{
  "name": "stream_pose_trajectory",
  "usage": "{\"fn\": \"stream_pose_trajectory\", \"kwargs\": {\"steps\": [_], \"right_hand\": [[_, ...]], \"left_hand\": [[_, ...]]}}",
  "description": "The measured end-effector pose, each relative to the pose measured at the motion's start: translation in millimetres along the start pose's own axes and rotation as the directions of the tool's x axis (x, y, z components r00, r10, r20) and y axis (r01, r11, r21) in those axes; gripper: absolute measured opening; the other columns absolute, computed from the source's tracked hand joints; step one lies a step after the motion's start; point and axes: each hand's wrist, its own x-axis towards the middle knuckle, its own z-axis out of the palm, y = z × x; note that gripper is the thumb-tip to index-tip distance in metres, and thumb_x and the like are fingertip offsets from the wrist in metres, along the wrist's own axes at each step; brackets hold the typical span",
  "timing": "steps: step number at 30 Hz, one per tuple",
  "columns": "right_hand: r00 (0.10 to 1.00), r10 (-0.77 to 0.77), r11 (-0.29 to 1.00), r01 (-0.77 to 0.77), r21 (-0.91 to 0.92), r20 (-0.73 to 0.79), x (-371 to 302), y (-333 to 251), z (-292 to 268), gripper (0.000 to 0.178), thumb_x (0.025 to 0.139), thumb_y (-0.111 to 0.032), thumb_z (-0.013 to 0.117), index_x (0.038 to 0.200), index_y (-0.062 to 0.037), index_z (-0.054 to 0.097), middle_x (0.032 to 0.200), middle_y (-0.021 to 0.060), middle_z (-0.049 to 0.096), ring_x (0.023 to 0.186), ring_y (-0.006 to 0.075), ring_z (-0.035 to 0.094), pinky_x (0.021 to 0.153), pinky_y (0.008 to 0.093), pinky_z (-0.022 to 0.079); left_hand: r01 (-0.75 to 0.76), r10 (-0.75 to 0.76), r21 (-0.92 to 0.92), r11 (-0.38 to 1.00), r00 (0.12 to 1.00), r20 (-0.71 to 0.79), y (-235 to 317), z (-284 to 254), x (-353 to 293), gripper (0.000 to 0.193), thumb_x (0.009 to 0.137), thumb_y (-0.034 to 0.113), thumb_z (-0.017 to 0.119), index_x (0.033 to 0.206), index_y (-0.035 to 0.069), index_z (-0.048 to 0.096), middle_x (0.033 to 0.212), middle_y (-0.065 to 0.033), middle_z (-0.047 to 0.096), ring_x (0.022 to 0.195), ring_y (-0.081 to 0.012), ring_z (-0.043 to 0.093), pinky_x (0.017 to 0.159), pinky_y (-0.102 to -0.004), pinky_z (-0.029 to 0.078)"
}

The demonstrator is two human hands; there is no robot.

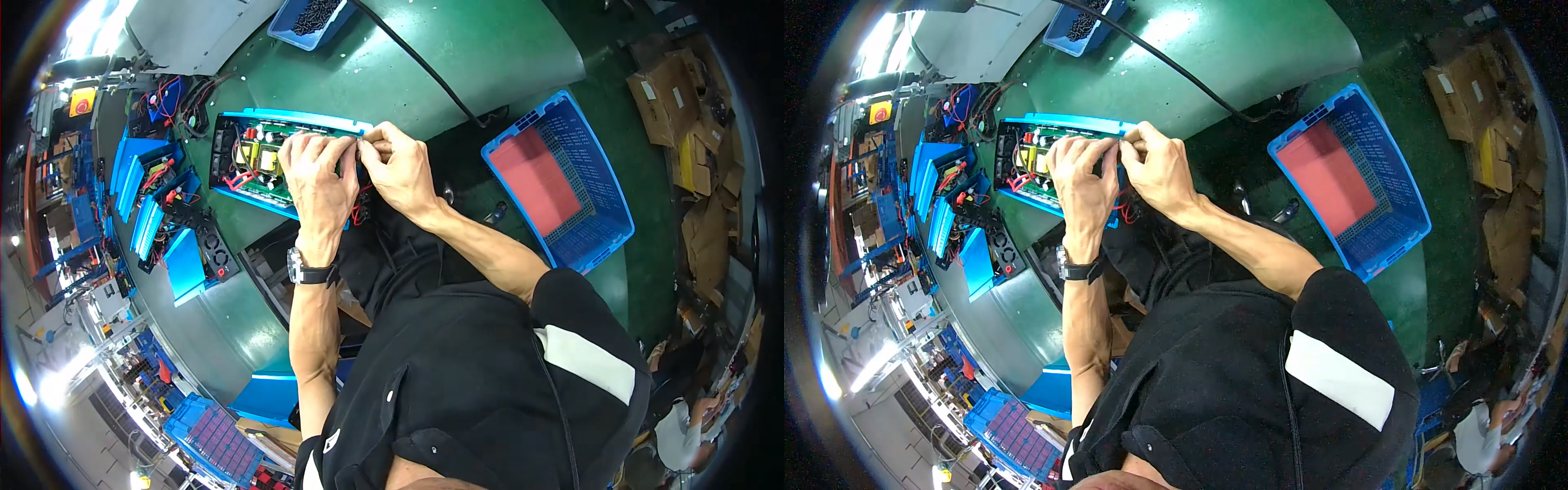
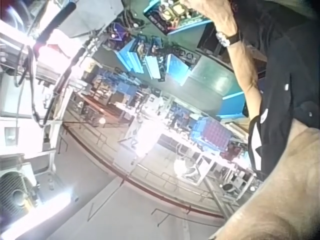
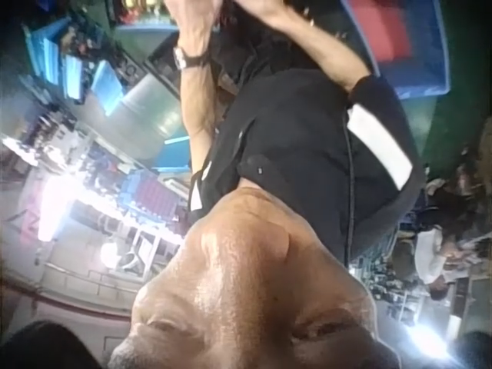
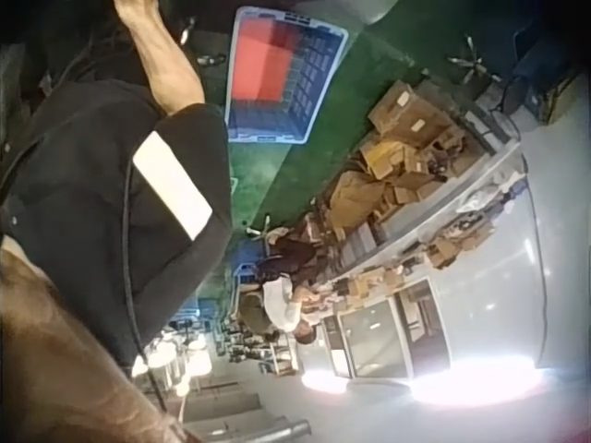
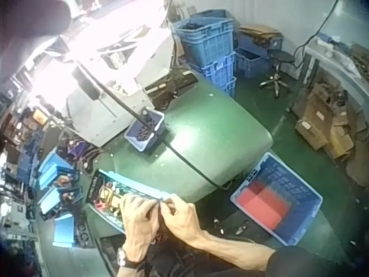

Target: Assembling electronic circuit boards and wiring into a device housing using power tools.

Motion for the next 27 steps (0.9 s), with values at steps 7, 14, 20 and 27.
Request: {"fn": "stream_pose_trajectory", "kwargs": {"steps": [7,14,20,27], "right_hand": [[0.952,0.263,0.955,-0.279,0.098,0.155,7.6,8.8,-6.4,0.019,0.1,-0.015,0.071,0.099,0.0034,0.068,0.081,0.0044,0.072,0.068,0.0065,0.065,0.06,0.0233,0.054],[0.91,0.342,0.863,-0.403,0.305,0.235,6.8,5.1,-9.5,0.018,0.101,-0.017,0.07,0.099,0.0006,0.067,0.084,0.002,0.069,0.07,0.0064,0.063,0.061,0.0232,0.055],[0.911,0.347,0.835,-0.408,0.369,0.222,4.8,8.4,-5.5,0.018,0.102,-0.018,0.07,0.099,-0.001,0.066,0.084,0.0019,0.069,0.07,0.0061,0.063,0.061,0.0227,0.055],[0.903,0.363,0.843,-0.423,0.333,0.229,3.9,12.0,-6.5,0.016,0.102,-0.017,0.07,0.101,-0.0009,0.065,0.083,0.0022,0.068,0.068,0.0058,0.062,0.061,0.0228,0.055]], "left_hand": [[-0.023,0.02,0.076,0.997,0.999,0.045,2.7,-2.5,-0.4,0.013,0.085,0.008,0.076,0.097,0.009,0.072,0.099,-0.0053,0.067,0.107,-0.0264,0.06,0.106,-0.0486,0.034],[-0.096,0.087,0.174,0.98,0.995,0.056,5.3,1.4,-0.1,0.011,0.087,0.007,0.072,0.098,0.008,0.07,0.099,-0.0069,0.066,0.105,-0.0254,0.062,0.106,-0.0485,0.036],[-0.089,0.085,0.09,0.992,0.995,0.042,-0.1,-1.3,-2.1,0.013,0.085,0.008,0.075,0.098,0.01,0.073,0.095,-0.0043,0.069,0.099,-0.0242,0.064,0.103,-0.0449,0.039],[0.081,-0.085,0.168,0.982,0.996,0.017,12.3,-2.7,-1.4,0.013,0.084,0.013,0.079,0.096,0.013,0.075,0.101,-0.0052,0.066,0.111,-0.0288,0.057,0.102,-0.0469,0.035]]}}
